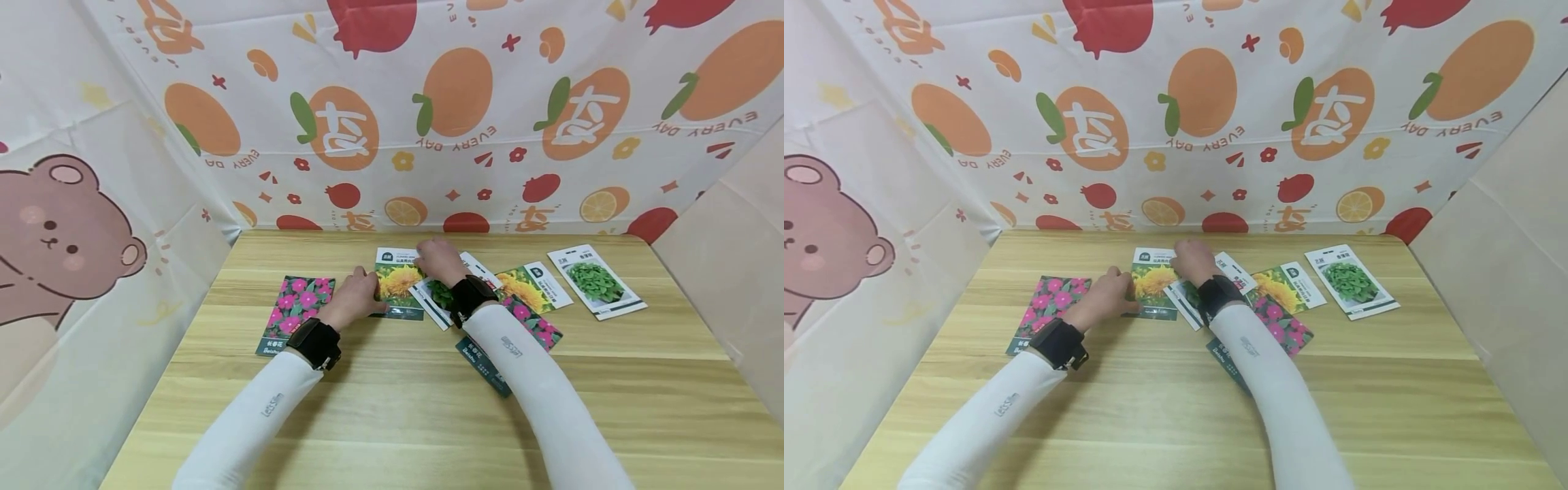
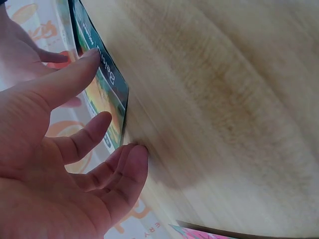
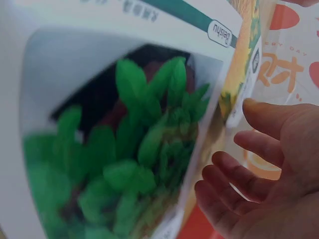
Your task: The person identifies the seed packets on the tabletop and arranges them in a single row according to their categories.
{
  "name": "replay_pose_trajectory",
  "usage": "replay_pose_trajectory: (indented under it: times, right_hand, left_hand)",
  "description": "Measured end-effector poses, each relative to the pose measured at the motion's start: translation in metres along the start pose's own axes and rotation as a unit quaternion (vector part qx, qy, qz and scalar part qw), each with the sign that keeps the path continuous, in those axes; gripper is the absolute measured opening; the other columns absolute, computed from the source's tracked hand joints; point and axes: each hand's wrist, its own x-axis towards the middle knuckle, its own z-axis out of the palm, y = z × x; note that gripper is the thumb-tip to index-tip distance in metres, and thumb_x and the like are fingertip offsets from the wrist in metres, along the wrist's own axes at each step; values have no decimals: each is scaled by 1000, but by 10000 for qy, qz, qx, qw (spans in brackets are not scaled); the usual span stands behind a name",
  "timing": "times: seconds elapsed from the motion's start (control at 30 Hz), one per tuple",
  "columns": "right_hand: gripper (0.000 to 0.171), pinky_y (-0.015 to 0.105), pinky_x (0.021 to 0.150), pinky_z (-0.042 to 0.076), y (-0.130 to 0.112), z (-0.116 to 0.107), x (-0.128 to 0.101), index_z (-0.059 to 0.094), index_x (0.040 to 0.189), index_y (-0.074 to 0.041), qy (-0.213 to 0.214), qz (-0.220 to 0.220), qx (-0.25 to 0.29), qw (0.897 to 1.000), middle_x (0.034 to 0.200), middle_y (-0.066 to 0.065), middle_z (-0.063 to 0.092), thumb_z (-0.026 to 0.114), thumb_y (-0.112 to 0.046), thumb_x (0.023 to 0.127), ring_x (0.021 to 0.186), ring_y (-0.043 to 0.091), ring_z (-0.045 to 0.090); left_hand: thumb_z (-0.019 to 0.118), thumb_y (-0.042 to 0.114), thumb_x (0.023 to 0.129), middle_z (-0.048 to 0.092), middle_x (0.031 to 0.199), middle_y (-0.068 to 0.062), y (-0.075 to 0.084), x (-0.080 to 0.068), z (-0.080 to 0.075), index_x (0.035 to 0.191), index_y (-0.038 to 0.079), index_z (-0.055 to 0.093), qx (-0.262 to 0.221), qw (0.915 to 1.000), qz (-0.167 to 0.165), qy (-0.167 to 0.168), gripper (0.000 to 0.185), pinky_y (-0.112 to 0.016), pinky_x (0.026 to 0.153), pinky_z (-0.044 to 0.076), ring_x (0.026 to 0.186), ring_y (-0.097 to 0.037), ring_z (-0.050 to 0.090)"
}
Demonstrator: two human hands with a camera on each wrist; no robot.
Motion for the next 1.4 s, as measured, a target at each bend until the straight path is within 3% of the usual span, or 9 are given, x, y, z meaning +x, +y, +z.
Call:
replay_pose_trajectory:
  times: [0.1, 0.23, 0.37, 0.67, 0.9, 1.03, 1.13, 1.23, 1.4]
  right_hand:
    - [25, 44, 86, 44, 0, 3, 4, 72, 115, -4, -157, -5, -154, 9998, 99, 15, 68, 63, -25, 106, 104, 33, 57]
    - [37, 46, 103, 44, 0, 3, 5, 65, 136, -6, -248, 153, -18, 9996, 123, 16, 68, 62, -28, 107, 127, 36, 53]
    - [47, 48, 112, 41, -1, 2, 5, 57, 147, -5, -266, 322, 298, 9987, 140, 18, 61, 63, -28, 106, 135, 36, 48]
    - [45, 42, 91, 49, 3, 5, 7, 52, 142, -3, 46, 446, 1492, 9878, 130, 18, 61, 68, -19, 103, 102, 30, 58]
    - [39, 34, 64, 41, 6, 6, 5, 46, 142, -5, 154, 327, 2825, 9586, 92, 11, 50, 60, -14, 106, 71, 23, 49]
    - [33, 31, 58, 35, 9, 5, 2, 48, 136, -7, 289, 242, 3470, 9371, 81, 6, 41, 60, -11, 105, 65, 19, 41]
    - [29, 29, 58, 37, 11, 5, 0, 46, 132, -6, 295, 233, 3897, 9202, 88, 8, 54, 59, -9, 106, 69, 18, 48]
    - [29, 28, 63, 43, 12, 1, -1, 45, 133, -6, 340, 314, 4196, 9065, 108, 16, 67, 58, -10, 107, 83, 22, 60]
    - [31, 32, 75, 48, 11, -7, -1, 46, 135, -6, 616, 389, 4517, 8892, 121, 22, 67, 59, -11, 107, 102, 26, 63]
  left_hand:
    - [86, 27, 88, 44, 103, -14, 2, 0, 0, 98, 2, 61, 39, 10000, -80, 4, 37, -36, 68, 41, 82, -27, 49]
    - [87, 29, 87, 45, 106, -14, 3, 1, 1, 98, 3, 61, 102, 9998, -161, 23, 38, -37, 70, 44, 86, -28, 49]
    - [86, 29, 88, 45, 108, -14, 4, 0, 2, 98, 4, 61, 136, 9997, -221, -7, 37, -39, 73, 44, 90, -30, 50]
    - [86, 28, 88, 45, 107, -15, 2, 0, 4, 101, 2, 58, 110, 9998, -117, 83, 41, -40, 73, 43, 88, -30, 49]
    - [87, 26, 88, 46, 103, -15, -2, 1, 2, 110, -1, 50, -222, 9997, -85, 20, 50, -38, 72, 43, 86, -28, 47]
    - [83, 24, 91, 49, 101, -13, -6, 3, 1, 115, -1, 47, -573, 9982, -132, 94, 49, -36, 71, 42, 85, -25, 48]
    - [77, 20, 97, 53, 99, -12, -9, 4, 0, 127, -2, 45, -935, 9951, -125, 282, 49, -36, 70, 44, 81, -24, 51]
    - [68, 14, 102, 59, 100, -14, -11, 6, -1, 142, -5, 37, -1244, 9909, -23, 520, 53, -37, 71, 47, 81, -25, 57]
    - [53, 10, 110, 63, 118, -20, -13, 10, -3, 147, -5, 36, -1677, 9820, -20, 867, 44, -40, 81, 53, 100, -30, 65]
